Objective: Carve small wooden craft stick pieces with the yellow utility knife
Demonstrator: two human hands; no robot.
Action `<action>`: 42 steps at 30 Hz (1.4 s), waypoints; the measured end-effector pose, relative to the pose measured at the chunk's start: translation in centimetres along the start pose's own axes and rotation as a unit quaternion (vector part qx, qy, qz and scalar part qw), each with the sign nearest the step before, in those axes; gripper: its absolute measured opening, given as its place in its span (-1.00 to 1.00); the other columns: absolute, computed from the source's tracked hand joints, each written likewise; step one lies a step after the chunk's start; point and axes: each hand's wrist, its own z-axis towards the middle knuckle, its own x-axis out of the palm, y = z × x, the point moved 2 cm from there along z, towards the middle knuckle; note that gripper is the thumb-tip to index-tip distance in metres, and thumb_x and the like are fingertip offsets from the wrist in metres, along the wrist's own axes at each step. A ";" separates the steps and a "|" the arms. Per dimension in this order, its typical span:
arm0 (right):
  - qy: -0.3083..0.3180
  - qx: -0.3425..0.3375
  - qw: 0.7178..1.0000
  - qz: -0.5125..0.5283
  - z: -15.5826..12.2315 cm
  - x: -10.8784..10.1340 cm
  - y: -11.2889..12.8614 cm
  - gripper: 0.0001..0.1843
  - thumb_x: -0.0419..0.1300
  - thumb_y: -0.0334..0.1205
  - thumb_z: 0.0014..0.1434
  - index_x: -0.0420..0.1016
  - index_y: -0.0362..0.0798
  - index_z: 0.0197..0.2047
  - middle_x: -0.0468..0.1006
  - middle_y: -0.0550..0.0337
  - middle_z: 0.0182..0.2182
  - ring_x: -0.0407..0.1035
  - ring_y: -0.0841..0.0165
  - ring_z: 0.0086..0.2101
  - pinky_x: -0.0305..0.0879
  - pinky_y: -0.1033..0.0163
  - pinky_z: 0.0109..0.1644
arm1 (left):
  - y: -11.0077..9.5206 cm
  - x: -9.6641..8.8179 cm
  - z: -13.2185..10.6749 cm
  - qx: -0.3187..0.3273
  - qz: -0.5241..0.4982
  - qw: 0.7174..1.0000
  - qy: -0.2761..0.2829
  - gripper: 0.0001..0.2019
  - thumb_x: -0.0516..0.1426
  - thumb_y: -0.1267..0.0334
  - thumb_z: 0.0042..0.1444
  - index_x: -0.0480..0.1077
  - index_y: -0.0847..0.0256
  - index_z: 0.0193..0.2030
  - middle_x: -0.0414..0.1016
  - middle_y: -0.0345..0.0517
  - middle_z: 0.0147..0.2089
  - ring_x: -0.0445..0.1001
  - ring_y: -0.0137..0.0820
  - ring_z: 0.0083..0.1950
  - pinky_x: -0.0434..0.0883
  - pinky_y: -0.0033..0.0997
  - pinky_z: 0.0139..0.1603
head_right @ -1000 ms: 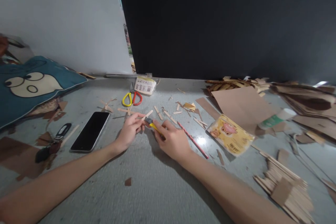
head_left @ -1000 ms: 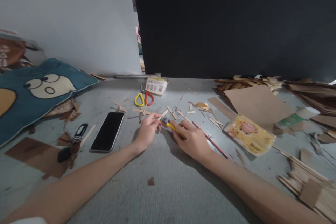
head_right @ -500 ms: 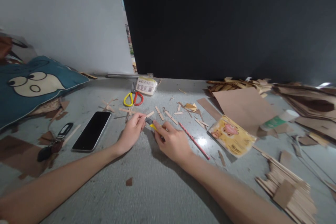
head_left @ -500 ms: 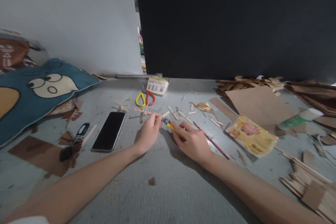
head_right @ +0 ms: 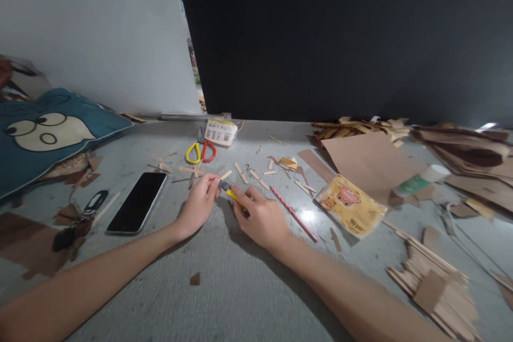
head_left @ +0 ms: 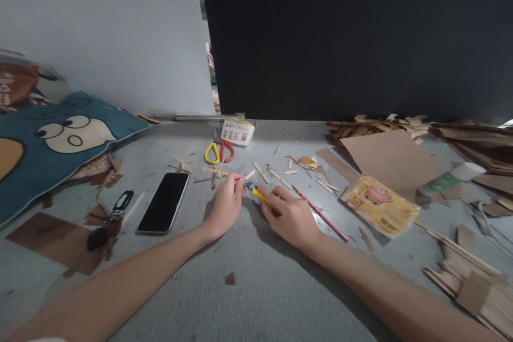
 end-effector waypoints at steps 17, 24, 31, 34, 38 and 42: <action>-0.028 0.003 0.999 -0.021 -0.2 -0.1 0.6 -0.60 0.10 -0.18 0.47 0.65 0.01 0.22 0.63 0.11 -0.36 0.39 0.41 -0.52 0.12 0.29 -0.48 | -0.5 -0.3 -0.2 0.010 0.019 1.000 -0.008 -0.83 -0.02 0.25 0.44 0.29 0.12 -0.22 0.38 -0.28 -0.45 0.38 -0.39 -0.42 0.29 -0.42 -0.34; -0.039 -0.006 0.999 -0.002 -0.2 -0.2 0.7 -0.61 0.11 -0.18 0.47 0.65 -0.01 0.21 0.63 0.13 -0.34 0.39 0.43 -0.53 0.13 0.29 -0.48 | -0.4 -0.3 -0.2 0.006 0.022 1.000 -0.007 -0.82 -0.03 0.25 0.45 0.28 0.12 -0.23 0.39 -0.27 -0.43 0.41 -0.37 -0.40 0.29 -0.41 -0.32; -0.021 0.002 1.000 0.014 -0.2 -0.1 0.5 -0.59 0.09 -0.17 0.47 0.65 -0.03 0.23 0.64 0.09 -0.32 0.38 0.43 -0.52 0.13 0.30 -0.46 | -0.7 -0.2 -0.4 0.010 0.026 1.000 -0.005 -0.82 -0.02 0.26 0.46 0.29 0.11 -0.22 0.43 -0.27 -0.43 0.45 -0.36 -0.39 0.32 -0.41 -0.31; -0.013 0.011 1.000 0.015 -0.2 -0.1 0.5 -0.58 0.08 -0.16 0.47 0.64 -0.01 0.24 0.65 0.08 -0.32 0.38 0.42 -0.52 0.13 0.31 -0.46 | -0.9 -0.2 -0.4 0.017 0.022 1.000 0.001 -0.82 -0.02 0.27 0.46 0.30 0.11 -0.22 0.46 -0.26 -0.41 0.49 -0.36 -0.36 0.34 -0.40 -0.27; -0.007 0.016 1.000 0.012 -0.2 0.0 0.5 -0.57 0.07 -0.16 0.47 0.63 0.00 0.25 0.64 0.08 -0.31 0.40 0.41 -0.52 0.15 0.30 -0.46 | -0.9 -0.3 -0.3 0.013 0.020 1.000 0.008 -0.81 -0.01 0.27 0.46 0.30 0.12 -0.23 0.47 -0.25 -0.41 0.50 -0.35 -0.35 0.35 -0.39 -0.25; 0.001 0.020 1.000 0.013 -0.2 0.1 0.5 -0.56 0.06 -0.16 0.48 0.62 -0.01 0.26 0.64 0.08 -0.29 0.38 0.42 -0.53 0.14 0.29 -0.46 | -0.7 -0.2 -0.2 0.016 0.011 1.000 0.012 -0.81 -0.01 0.26 0.46 0.30 0.12 -0.23 0.48 -0.24 -0.40 0.51 -0.36 -0.35 0.35 -0.40 -0.25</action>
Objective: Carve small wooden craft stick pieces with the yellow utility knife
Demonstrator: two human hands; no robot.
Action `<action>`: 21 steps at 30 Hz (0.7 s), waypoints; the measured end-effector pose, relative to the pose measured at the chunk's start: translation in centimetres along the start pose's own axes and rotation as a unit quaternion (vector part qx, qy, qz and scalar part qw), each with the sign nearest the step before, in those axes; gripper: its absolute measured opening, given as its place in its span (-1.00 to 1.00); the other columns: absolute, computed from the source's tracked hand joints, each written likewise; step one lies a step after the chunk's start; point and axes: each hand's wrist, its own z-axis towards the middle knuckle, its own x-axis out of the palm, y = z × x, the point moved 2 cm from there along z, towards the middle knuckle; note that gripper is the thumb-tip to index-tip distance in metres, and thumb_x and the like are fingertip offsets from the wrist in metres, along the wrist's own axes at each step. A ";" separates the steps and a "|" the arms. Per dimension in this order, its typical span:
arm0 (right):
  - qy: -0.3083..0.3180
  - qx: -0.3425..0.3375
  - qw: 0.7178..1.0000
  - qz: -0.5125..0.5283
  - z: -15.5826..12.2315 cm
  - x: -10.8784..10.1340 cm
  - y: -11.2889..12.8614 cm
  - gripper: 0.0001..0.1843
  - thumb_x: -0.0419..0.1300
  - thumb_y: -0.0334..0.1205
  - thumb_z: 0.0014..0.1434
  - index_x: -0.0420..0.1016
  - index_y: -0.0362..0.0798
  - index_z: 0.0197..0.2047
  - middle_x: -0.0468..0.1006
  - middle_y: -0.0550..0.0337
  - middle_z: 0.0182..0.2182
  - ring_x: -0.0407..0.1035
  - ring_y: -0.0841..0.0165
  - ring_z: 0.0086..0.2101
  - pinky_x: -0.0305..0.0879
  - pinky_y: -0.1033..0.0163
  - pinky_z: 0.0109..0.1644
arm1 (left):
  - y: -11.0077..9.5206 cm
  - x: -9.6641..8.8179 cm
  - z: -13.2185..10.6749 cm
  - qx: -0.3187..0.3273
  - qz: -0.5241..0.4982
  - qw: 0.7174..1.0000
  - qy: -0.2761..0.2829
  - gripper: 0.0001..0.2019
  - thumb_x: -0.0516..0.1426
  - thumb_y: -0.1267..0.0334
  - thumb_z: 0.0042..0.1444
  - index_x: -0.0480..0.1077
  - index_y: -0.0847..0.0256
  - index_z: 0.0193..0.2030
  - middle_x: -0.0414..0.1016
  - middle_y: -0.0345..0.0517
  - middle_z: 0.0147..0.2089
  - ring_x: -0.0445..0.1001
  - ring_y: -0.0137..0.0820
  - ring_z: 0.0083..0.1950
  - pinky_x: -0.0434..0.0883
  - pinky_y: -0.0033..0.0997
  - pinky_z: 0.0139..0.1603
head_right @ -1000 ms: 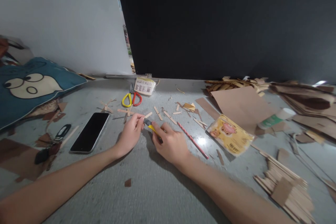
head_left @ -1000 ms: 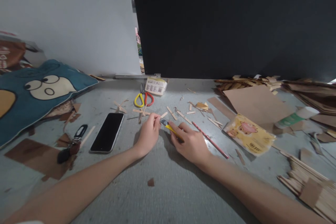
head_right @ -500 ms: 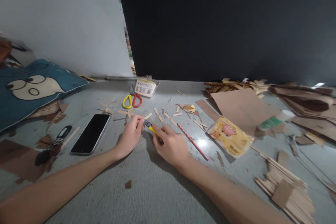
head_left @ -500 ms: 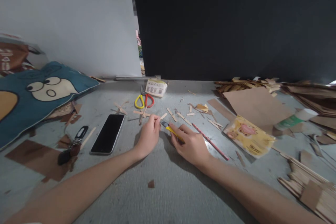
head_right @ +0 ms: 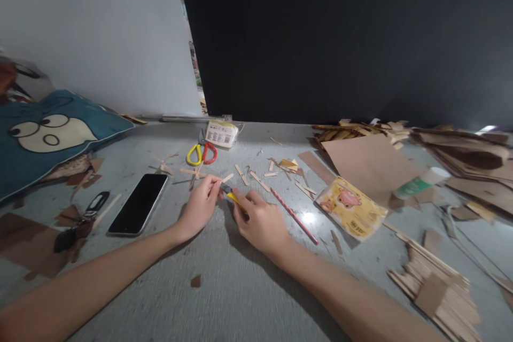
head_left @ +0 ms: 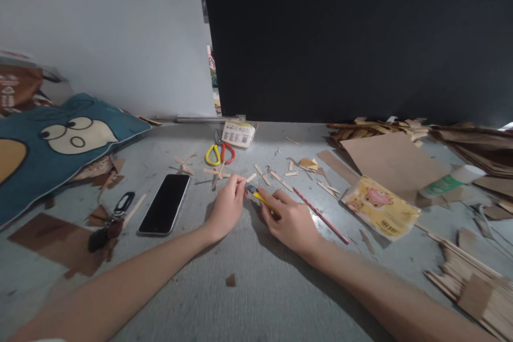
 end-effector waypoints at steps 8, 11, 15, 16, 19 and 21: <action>-0.009 0.003 1.000 -0.005 0.0 0.0 0.1 -0.57 0.06 -0.18 0.48 0.64 -0.02 0.24 0.63 0.11 -0.31 0.36 0.43 -0.54 0.06 0.27 -0.48 | -0.1 -0.1 -0.1 0.027 0.003 1.000 0.016 -0.83 -0.02 0.26 0.46 0.33 0.12 -0.19 0.45 -0.27 -0.41 0.48 -0.36 -0.35 0.32 -0.40 -0.25; -0.009 0.000 1.000 -0.013 0.0 -0.1 0.1 -0.57 0.06 -0.19 0.48 0.64 -0.02 0.25 0.63 0.11 -0.30 0.35 0.43 -0.54 0.06 0.27 -0.48 | -0.2 0.0 0.0 0.023 -0.004 1.000 0.013 -0.81 -0.03 0.23 0.46 0.30 0.12 -0.22 0.44 -0.27 -0.43 0.47 -0.37 -0.38 0.31 -0.40 -0.27; -0.005 -0.002 1.000 -0.028 -0.1 0.1 0.1 -0.57 0.06 -0.20 0.48 0.63 -0.01 0.25 0.62 0.11 -0.30 0.33 0.44 -0.55 0.03 0.27 -0.50 | -0.1 0.1 0.1 0.009 -0.021 1.000 0.011 -0.79 -0.03 0.21 0.45 0.27 0.12 -0.26 0.43 -0.27 -0.46 0.46 -0.36 -0.40 0.31 -0.40 -0.28; -0.007 -0.003 0.999 -0.031 -0.1 0.1 0.0 -0.57 0.05 -0.20 0.48 0.63 -0.01 0.25 0.62 0.11 -0.30 0.32 0.44 -0.55 0.03 0.27 -0.50 | -0.1 0.1 0.1 0.007 -0.023 1.000 0.012 -0.79 -0.03 0.22 0.45 0.27 0.12 -0.26 0.43 -0.27 -0.46 0.46 -0.36 -0.40 0.32 -0.39 -0.28; -0.011 -0.007 0.999 -0.041 -0.1 0.1 0.1 -0.57 0.04 -0.20 0.49 0.63 0.00 0.26 0.62 0.11 -0.29 0.31 0.45 -0.56 0.00 0.26 -0.50 | 0.0 0.1 0.2 -0.007 -0.038 0.999 0.012 -0.80 -0.02 0.22 0.44 0.30 0.12 -0.25 0.42 -0.28 -0.47 0.46 -0.36 -0.41 0.33 -0.38 -0.27; -0.011 -0.008 0.999 -0.049 0.0 0.2 0.2 -0.57 0.04 -0.20 0.50 0.62 0.00 0.26 0.62 0.10 -0.29 0.31 0.45 -0.56 -0.01 0.26 -0.50 | 0.1 0.1 0.3 -0.022 -0.055 0.998 0.012 -0.80 -0.01 0.20 0.44 0.31 0.13 -0.24 0.41 -0.28 -0.48 0.45 -0.35 -0.41 0.33 -0.37 -0.26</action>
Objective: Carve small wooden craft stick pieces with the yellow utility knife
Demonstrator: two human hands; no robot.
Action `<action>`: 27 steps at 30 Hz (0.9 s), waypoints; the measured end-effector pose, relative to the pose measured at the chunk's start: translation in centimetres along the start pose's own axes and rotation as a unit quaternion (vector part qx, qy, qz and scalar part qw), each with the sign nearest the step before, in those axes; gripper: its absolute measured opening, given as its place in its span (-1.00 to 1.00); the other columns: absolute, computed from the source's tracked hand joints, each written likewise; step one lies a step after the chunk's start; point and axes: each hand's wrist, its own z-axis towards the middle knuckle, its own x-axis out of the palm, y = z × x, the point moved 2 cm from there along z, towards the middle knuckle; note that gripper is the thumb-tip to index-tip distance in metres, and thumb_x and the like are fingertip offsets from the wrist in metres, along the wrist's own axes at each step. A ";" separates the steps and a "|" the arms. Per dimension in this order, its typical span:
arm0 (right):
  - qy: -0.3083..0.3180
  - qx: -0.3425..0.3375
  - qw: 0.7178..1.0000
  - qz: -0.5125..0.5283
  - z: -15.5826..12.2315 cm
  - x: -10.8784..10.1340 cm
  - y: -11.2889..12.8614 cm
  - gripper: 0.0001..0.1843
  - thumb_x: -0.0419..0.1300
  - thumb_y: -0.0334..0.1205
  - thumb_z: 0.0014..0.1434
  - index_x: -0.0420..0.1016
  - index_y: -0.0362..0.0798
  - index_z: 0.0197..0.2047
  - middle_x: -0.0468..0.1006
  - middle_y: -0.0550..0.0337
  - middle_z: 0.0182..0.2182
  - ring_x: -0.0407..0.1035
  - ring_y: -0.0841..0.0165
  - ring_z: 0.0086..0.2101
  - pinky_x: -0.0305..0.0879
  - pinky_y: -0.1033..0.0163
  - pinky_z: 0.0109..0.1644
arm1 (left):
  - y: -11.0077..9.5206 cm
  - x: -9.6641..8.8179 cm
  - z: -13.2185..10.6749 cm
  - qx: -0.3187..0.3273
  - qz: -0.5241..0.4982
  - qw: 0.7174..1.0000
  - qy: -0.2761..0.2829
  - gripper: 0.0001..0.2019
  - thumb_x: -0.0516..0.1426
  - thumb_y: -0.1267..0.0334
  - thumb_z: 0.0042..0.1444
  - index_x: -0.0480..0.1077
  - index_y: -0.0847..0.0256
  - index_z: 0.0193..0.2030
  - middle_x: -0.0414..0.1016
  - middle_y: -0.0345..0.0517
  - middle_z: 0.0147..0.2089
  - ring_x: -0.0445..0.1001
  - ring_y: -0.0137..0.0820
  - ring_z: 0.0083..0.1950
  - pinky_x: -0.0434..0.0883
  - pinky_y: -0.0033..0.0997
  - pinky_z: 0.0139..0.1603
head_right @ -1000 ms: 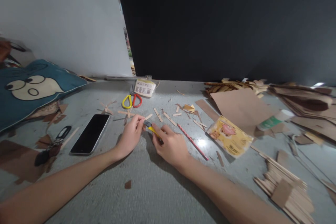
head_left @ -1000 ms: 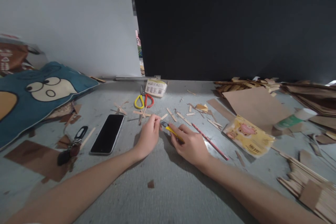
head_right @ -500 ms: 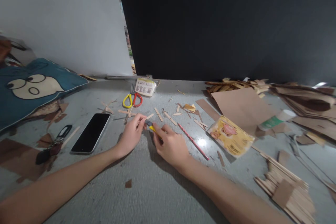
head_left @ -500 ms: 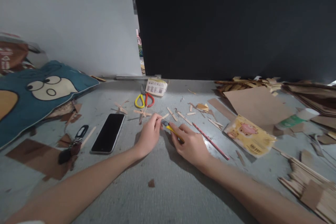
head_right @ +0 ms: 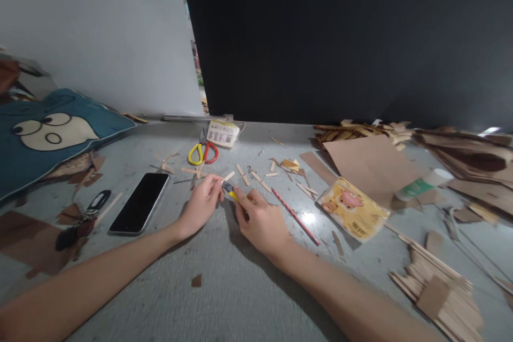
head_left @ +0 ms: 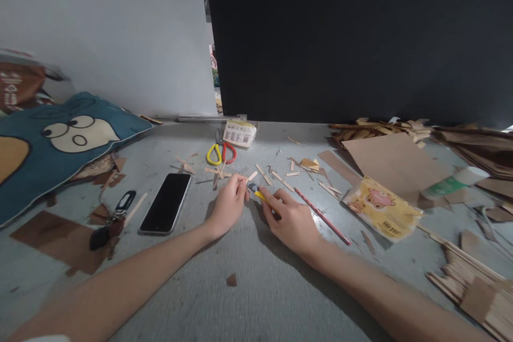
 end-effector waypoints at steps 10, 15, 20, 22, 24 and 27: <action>-0.002 -0.024 0.999 -0.049 -0.1 0.0 0.5 -0.53 -0.04 -0.17 0.56 0.60 -0.01 0.29 0.60 0.09 -0.30 0.37 0.43 -0.54 -0.05 0.23 -0.53 | 0.7 0.1 0.3 -0.044 -0.082 0.996 -0.012 -0.76 0.06 0.07 0.38 0.32 0.14 -0.27 0.30 -0.31 -0.50 0.33 -0.38 -0.45 0.23 -0.38 -0.35; 0.009 -0.023 0.997 -0.068 -0.1 0.0 0.6 -0.53 -0.04 -0.18 0.56 0.57 0.00 0.32 0.60 0.07 -0.29 0.38 0.42 -0.53 -0.03 0.25 -0.53 | 0.7 0.1 0.4 -0.045 -0.095 0.994 -0.010 -0.73 0.06 0.01 0.35 0.33 0.14 -0.28 0.26 -0.32 -0.50 0.29 -0.39 -0.45 0.20 -0.38 -0.36; 0.020 -0.021 0.997 -0.074 -0.1 0.0 0.8 -0.53 -0.02 -0.19 0.55 0.54 0.02 0.35 0.60 0.07 -0.28 0.39 0.42 -0.52 0.01 0.27 -0.52 | 0.7 0.2 0.4 -0.051 -0.128 0.990 -0.013 -0.71 0.09 -0.03 0.31 0.34 0.14 -0.28 0.21 -0.35 -0.51 0.24 -0.41 -0.48 0.18 -0.38 -0.38; 0.015 -0.028 0.997 -0.074 -0.1 -0.1 0.8 -0.54 -0.01 -0.20 0.55 0.54 0.01 0.35 0.59 0.07 -0.29 0.38 0.42 -0.52 0.01 0.27 -0.52 | 0.6 0.1 0.5 -0.051 -0.137 0.989 -0.014 -0.70 0.10 -0.04 0.29 0.32 0.14 -0.31 0.21 -0.35 -0.51 0.22 -0.42 -0.48 0.17 -0.38 -0.38; 0.003 -0.036 0.996 -0.077 0.0 -0.1 0.9 -0.55 -0.01 -0.21 0.55 0.55 -0.02 0.34 0.59 0.08 -0.30 0.37 0.43 -0.53 0.01 0.27 -0.53 | 0.4 0.1 0.5 -0.051 -0.141 0.989 -0.016 -0.68 0.12 -0.05 0.27 0.30 0.13 -0.35 0.21 -0.34 -0.51 0.22 -0.42 -0.47 0.17 -0.39 -0.38; -0.013 -0.041 0.996 -0.083 0.0 -0.1 0.9 -0.55 -0.01 -0.21 0.55 0.57 -0.03 0.32 0.59 0.10 -0.30 0.37 0.43 -0.53 0.02 0.25 -0.52 | 0.3 0.1 0.6 -0.054 -0.144 0.988 -0.019 -0.65 0.14 -0.07 0.25 0.27 0.13 -0.41 0.20 -0.33 -0.51 0.21 -0.43 -0.46 0.17 -0.39 -0.38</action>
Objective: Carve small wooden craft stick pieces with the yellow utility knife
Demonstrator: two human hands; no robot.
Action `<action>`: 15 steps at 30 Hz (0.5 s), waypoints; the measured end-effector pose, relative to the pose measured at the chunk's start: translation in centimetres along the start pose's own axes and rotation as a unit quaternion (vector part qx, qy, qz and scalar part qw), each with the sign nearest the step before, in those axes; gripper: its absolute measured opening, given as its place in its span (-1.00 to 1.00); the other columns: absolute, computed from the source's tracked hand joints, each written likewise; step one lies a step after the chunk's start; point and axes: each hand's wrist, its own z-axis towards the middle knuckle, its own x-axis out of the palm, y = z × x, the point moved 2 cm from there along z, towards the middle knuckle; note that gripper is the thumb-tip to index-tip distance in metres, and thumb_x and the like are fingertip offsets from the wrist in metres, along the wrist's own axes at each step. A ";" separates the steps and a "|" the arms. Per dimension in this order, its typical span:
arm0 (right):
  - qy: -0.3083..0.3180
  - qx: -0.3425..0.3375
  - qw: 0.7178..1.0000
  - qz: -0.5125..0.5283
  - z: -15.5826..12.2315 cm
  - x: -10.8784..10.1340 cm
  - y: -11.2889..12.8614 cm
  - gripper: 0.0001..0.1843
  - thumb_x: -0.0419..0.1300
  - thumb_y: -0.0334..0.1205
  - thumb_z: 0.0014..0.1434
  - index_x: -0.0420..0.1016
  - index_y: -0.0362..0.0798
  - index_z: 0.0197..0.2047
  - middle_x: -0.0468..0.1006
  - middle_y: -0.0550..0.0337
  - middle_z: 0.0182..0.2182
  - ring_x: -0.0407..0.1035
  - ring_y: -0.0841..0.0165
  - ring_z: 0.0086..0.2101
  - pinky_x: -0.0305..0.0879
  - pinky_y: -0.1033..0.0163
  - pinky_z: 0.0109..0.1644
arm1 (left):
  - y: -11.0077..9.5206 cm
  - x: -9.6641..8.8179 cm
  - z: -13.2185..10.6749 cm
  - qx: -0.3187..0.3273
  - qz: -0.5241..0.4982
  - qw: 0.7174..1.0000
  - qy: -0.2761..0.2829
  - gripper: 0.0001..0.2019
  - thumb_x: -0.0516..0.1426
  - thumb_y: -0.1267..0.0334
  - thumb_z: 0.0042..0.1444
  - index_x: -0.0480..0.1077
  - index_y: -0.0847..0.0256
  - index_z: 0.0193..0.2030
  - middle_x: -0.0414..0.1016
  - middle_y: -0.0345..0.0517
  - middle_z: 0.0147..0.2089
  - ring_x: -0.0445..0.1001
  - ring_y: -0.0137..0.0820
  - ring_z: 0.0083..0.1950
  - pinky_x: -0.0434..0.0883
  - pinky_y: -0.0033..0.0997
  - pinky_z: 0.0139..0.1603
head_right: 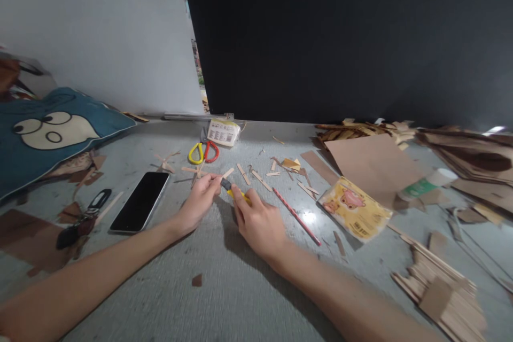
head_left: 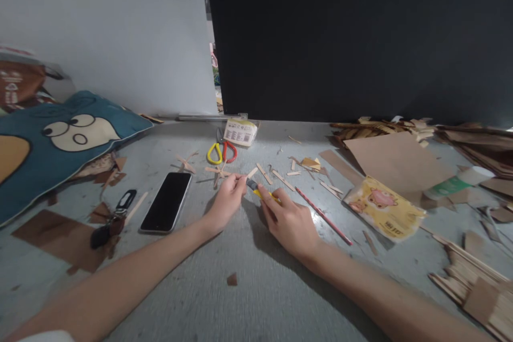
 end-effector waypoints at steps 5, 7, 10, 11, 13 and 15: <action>0.000 -0.005 1.000 0.003 0.0 -0.1 -0.1 -0.56 0.00 -0.22 0.55 0.56 -0.02 0.31 0.60 0.09 -0.28 0.39 0.42 -0.51 0.09 0.26 -0.49 | -0.2 0.1 -0.1 -0.024 -0.027 0.999 -0.001 -0.63 0.17 -0.10 0.22 0.27 0.13 -0.41 0.16 -0.34 -0.51 0.16 -0.46 -0.48 0.13 -0.41 -0.42; 0.001 -0.008 1.000 0.002 0.0 -0.1 -0.1 -0.56 0.00 -0.23 0.54 0.56 -0.03 0.32 0.60 0.09 -0.28 0.40 0.40 -0.50 0.13 0.25 -0.47 | -0.2 0.1 -0.2 -0.033 -0.032 0.999 -0.001 -0.62 0.18 -0.10 0.23 0.27 0.14 -0.41 0.15 -0.34 -0.52 0.14 -0.47 -0.48 0.11 -0.42 -0.44; 0.004 -0.010 1.000 0.000 0.0 -0.1 -0.1 -0.57 0.01 -0.24 0.54 0.55 -0.03 0.32 0.61 0.08 -0.27 0.42 0.39 -0.48 0.17 0.24 -0.46 | -0.3 0.0 -0.3 -0.047 -0.037 0.998 -0.003 -0.60 0.19 -0.11 0.23 0.26 0.14 -0.42 0.13 -0.35 -0.52 0.12 -0.48 -0.49 0.09 -0.43 -0.47; 0.005 -0.010 1.000 0.000 0.1 -0.1 -0.1 -0.57 0.01 -0.24 0.55 0.54 -0.03 0.32 0.61 0.09 -0.27 0.42 0.39 -0.48 0.18 0.24 -0.46 | -0.4 0.0 -0.4 -0.050 -0.039 0.998 -0.003 -0.60 0.20 -0.11 0.23 0.26 0.14 -0.42 0.13 -0.35 -0.52 0.11 -0.48 -0.49 0.09 -0.44 -0.47; 0.002 -0.014 1.000 0.001 0.1 -0.2 -0.1 -0.57 0.00 -0.24 0.55 0.55 -0.03 0.32 0.61 0.09 -0.28 0.43 0.38 -0.47 0.19 0.24 -0.44 | -0.4 0.0 -0.4 -0.051 -0.044 0.998 -0.002 -0.60 0.20 -0.11 0.22 0.26 0.14 -0.42 0.12 -0.36 -0.53 0.10 -0.49 -0.50 0.09 -0.43 -0.47; -0.004 -0.019 1.000 0.000 0.1 -0.2 -0.2 -0.57 0.00 -0.25 0.55 0.55 -0.03 0.31 0.61 0.10 -0.29 0.44 0.37 -0.46 0.20 0.24 -0.43 | -0.5 0.1 -0.4 -0.049 -0.048 0.998 0.000 -0.59 0.20 -0.11 0.22 0.24 0.13 -0.43 0.11 -0.36 -0.52 0.09 -0.49 -0.50 0.10 -0.42 -0.45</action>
